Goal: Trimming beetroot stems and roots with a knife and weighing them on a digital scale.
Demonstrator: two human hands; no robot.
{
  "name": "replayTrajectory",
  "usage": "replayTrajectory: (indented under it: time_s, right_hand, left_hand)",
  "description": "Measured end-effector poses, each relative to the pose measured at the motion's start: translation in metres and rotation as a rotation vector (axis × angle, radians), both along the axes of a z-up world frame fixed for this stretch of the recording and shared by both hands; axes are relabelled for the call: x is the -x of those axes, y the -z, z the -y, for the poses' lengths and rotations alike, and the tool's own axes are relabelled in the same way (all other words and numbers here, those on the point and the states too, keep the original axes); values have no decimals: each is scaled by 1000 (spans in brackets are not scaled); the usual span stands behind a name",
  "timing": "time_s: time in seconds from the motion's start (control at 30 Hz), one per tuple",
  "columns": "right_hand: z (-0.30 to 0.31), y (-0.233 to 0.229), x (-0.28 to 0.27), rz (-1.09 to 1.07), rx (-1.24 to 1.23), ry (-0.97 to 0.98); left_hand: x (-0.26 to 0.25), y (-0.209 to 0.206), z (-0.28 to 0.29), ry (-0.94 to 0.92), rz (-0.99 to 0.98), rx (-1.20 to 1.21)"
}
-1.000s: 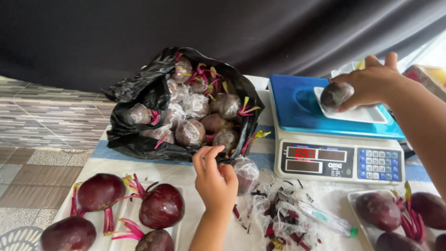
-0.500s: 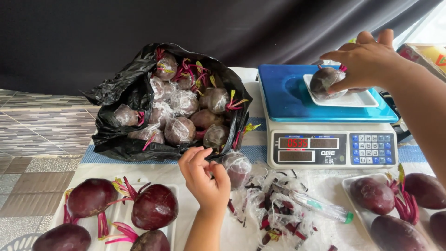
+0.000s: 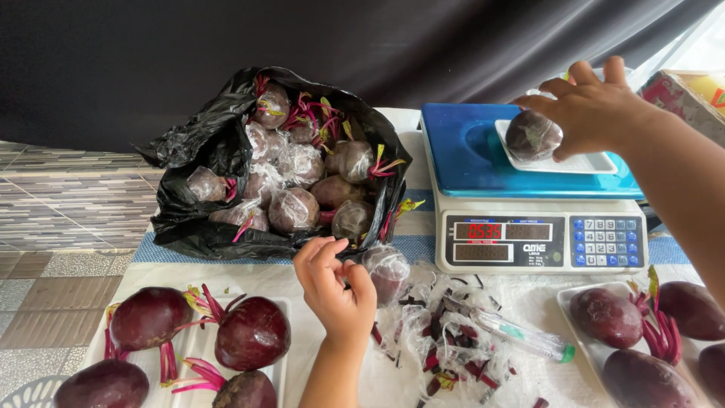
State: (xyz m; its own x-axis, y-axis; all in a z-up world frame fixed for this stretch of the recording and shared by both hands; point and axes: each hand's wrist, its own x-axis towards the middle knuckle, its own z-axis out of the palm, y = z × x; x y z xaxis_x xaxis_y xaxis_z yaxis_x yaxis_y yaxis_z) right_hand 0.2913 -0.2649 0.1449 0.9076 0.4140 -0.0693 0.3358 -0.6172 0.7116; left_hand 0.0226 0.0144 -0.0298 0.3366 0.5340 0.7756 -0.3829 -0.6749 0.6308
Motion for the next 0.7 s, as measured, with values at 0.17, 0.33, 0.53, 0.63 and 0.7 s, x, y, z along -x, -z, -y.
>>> replayTrajectory:
  time_s: [0.17,0.33,0.53,0.63,0.7]
  right_hand:
    - [13,26,-22,60,70,-124]
    - [18,42,-26,109,168,-190]
    - [18,54,-26,224,225,-340]
    - [20,54,-19,340,245,-418]
    - [15,44,-9,418,259,-476]
  left_hand:
    - [0,-1,1,-12,0,2]
    - [0,-3,1,-5,13,12]
    - [-1,-3,2,-17,19,11]
    - [-1,-3,3,-8,29,14]
    - [0,-4,2,-5,33,16]
